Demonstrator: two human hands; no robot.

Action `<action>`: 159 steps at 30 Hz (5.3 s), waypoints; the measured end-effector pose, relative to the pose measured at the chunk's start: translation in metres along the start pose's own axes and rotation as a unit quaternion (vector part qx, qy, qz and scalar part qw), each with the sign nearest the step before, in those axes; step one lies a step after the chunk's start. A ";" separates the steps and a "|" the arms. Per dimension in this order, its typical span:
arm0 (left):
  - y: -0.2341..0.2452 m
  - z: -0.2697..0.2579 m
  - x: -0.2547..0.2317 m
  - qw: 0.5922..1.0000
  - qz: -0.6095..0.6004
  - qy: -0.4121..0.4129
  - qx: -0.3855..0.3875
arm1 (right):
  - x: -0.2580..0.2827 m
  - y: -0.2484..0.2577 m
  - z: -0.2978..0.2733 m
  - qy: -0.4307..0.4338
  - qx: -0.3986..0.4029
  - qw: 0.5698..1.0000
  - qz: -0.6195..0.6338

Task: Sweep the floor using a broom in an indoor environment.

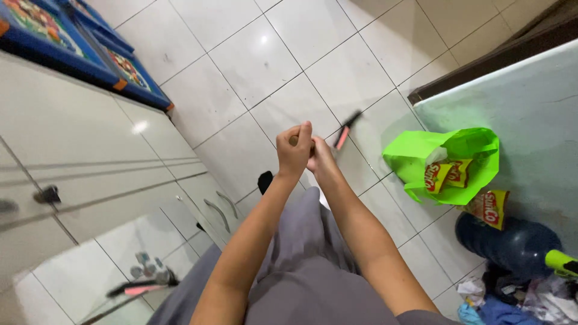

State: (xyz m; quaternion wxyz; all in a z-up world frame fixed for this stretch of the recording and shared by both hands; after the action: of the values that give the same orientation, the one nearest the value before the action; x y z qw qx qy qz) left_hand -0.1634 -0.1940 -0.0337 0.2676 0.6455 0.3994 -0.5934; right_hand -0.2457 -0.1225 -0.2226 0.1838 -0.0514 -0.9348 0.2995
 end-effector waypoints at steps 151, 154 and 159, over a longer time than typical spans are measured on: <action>0.201 0.189 -0.165 0.945 0.138 -0.257 0.150 | -0.130 -0.312 0.025 -0.236 0.005 0.968 0.085; 0.208 0.197 -0.106 0.954 0.215 -0.120 0.169 | -0.169 -0.242 0.085 -0.287 0.059 0.954 0.056; 0.186 0.191 -0.094 0.954 0.192 -0.147 0.180 | -0.210 -0.066 0.256 -0.306 0.082 0.947 0.056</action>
State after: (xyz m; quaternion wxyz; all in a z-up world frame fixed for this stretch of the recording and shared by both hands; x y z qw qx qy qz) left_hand -0.1115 -0.4696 0.0055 0.3118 0.6527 0.1111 -0.6815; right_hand -0.1460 -0.3580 -0.4425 -0.1249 0.0054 -0.9138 0.3865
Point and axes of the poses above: each hand's wrist, its own z-axis towards the middle knuckle, its own y-axis out of the back of the hand, x = y × z, the point moved 1 cm from there along z, towards the middle knuckle, and after that the axes turned 3 degrees about -x, right-handed, at the moved point
